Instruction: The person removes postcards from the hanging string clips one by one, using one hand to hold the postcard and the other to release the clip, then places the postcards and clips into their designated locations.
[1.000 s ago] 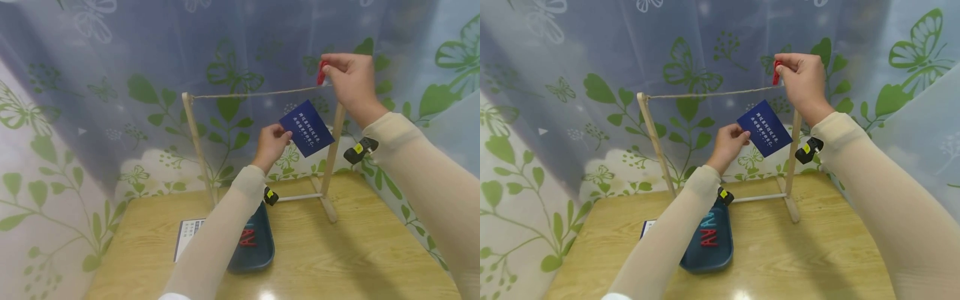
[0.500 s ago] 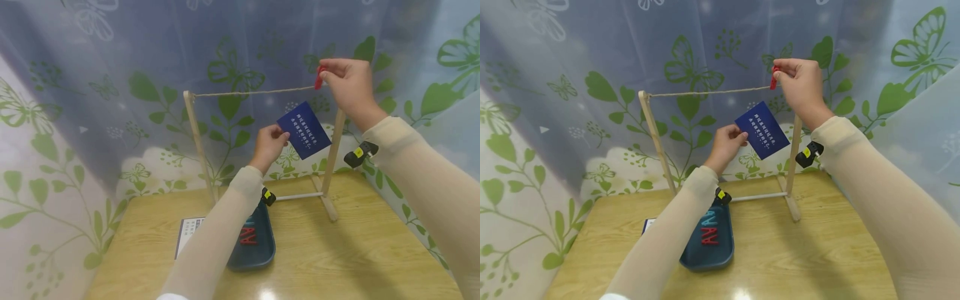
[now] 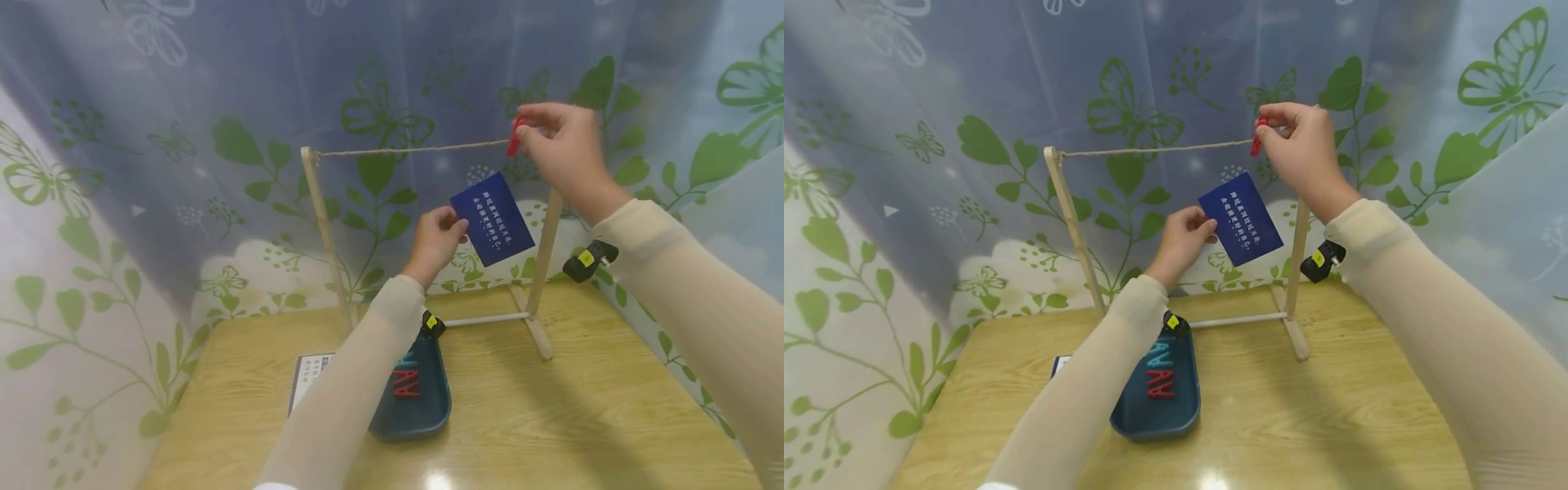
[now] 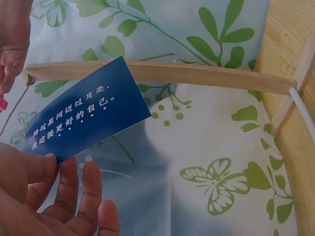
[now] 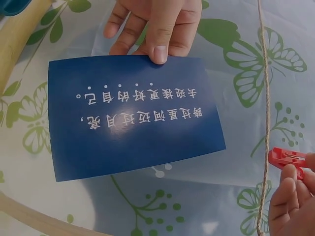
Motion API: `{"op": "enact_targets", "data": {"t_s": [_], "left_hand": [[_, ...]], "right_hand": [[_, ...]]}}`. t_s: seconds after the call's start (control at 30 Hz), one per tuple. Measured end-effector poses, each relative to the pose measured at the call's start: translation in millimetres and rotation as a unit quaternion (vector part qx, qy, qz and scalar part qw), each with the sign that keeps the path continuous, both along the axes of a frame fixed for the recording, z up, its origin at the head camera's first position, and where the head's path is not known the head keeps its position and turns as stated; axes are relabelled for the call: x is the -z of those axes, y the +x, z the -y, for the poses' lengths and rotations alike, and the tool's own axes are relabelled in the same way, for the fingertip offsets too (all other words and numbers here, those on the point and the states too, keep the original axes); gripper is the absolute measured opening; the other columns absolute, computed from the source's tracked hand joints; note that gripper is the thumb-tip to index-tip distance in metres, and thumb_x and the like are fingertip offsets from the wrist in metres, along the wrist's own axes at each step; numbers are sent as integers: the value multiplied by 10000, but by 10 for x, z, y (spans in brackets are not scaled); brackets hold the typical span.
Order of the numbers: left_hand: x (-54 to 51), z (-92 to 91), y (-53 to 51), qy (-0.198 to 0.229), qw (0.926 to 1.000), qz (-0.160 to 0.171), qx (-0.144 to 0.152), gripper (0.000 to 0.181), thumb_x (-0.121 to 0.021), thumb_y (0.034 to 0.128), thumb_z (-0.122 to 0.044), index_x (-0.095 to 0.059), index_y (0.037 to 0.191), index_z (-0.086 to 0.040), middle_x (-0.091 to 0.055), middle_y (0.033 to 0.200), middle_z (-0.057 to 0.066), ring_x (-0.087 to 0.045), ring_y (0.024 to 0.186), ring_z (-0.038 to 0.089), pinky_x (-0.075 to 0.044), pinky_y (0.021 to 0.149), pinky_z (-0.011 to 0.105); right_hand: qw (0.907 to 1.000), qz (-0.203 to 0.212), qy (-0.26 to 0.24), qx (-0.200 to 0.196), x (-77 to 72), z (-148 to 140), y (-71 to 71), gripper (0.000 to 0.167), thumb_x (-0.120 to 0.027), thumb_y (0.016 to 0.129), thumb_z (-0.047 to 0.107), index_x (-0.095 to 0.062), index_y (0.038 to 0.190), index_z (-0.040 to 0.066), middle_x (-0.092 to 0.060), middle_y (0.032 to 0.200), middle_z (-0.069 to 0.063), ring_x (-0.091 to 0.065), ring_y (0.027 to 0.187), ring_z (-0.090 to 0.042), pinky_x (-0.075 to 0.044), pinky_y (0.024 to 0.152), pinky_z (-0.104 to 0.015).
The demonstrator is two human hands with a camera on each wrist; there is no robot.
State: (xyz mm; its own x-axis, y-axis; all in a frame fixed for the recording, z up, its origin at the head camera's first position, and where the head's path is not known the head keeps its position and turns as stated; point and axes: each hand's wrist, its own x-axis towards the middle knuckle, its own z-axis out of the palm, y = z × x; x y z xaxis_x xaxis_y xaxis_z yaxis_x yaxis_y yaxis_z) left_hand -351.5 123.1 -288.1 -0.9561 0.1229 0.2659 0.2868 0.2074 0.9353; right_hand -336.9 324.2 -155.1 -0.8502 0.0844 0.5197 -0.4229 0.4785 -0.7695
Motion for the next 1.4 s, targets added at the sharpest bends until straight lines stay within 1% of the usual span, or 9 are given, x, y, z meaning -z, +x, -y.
{"op": "enact_targets", "data": {"t_s": [0.07, 0.17, 0.33, 0.47, 0.67, 1.03, 1.27, 1.33, 1.4], "left_hand": [[10, 26, 6, 35, 10000, -9, 12, 117, -661, 1092, -118, -676, 1012, -34, -733, 1030, 108, -779, 965, 277, -648, 870, 374], [28, 70, 23, 37, 10000, -23, 48, 112, -658, 1094, -120, -668, 1037, -25, -722, 1049, 114, -782, 972, 289, -646, 865, 375], [72, 138, 60, -38, 9999, -64, 86, 103, -663, 1088, -108, -675, 1073, -7, -725, 1061, 129, -789, 972, 317, -653, 865, 370], [119, 202, 87, -76, 9999, -91, 111, 101, -660, 1088, -100, -674, 1052, -6, -735, 1050, 139, -790, 1001, 353, -654, 887, 404], [176, 306, 155, -121, 9998, -28, 140, 115, -660, 1094, -127, -661, 998, -63, -736, 1017, 91, -792, 991, 316, -632, 858, 371], [310, 533, 284, -350, 9991, -168, 149, 171, -657, 1097, -139, -652, 941, -72, -759, 988, 111, -800, 950, 282, -632, 844, 353], [427, 702, 367, -220, 9998, -32, 14, 143, -655, 1093, -116, -665, 969, -45, -766, 1011, 145, -795, 990, 358, -661, 848, 466], [467, 747, 375, -153, 9999, -58, -18, 129, -656, 1089, -95, -680, 981, -29, -767, 1013, 156, -794, 969, 341, -671, 867, 443], [505, 791, 384, -121, 9998, -133, -42, 118, -656, 1085, -76, -693, 994, -9, -769, 1010, 169, -791, 938, 316, -676, 864, 401]], "right_hand": [[10000, -2, 52, -7, 24, 14, 5, 389, -667, 1077, 236, -698, 1445, 114, -749, 1308, -69, -675, 852, -70, -378, 488, -206], [9999, 15, 97, -49, 74, 33, 15, 374, -674, 1075, 234, -706, 1427, 112, -758, 1266, -46, -639, 815, -80, -435, 523, -187], [9995, -15, 190, -235, 200, 79, 68, 361, -682, 1072, 222, -711, 1406, 90, -774, 1222, -59, -708, 940, -94, -555, 650, -173], [9983, -116, 416, -382, 291, 154, 107, 365, -686, 1071, 238, -710, 1401, 84, -773, 1244, -106, -713, 1032, -97, -568, 721, -171], [9967, -142, 564, -558, 401, 241, 148, 371, -679, 1082, 276, -704, 1416, 117, -780, 1245, -113, -716, 1069, -107, -539, 815, -196], [9928, 116, 908, -777, 720, 247, 284, 369, -652, 1090, 244, -682, 1436, 120, -777, 1207, -86, -704, 1052, -158, -550, 703, -235], [9894, 320, 1129, -858, 864, 285, 363, 376, -654, 1090, 252, -671, 1446, 130, -769, 1220, -67, -705, 1101, -185, -507, 768, -277], [9891, 383, 1125, -872, 896, 296, 385, 365, -658, 1086, 239, -676, 1437, 141, -771, 1219, -59, -715, 1089, -188, -495, 720, -284], [9889, 463, 1101, -882, 929, 304, 410, 357, -654, 1081, 220, -679, 1431, 154, -773, 1224, -51, -720, 1070, -191, -459, 606, -304]]}}
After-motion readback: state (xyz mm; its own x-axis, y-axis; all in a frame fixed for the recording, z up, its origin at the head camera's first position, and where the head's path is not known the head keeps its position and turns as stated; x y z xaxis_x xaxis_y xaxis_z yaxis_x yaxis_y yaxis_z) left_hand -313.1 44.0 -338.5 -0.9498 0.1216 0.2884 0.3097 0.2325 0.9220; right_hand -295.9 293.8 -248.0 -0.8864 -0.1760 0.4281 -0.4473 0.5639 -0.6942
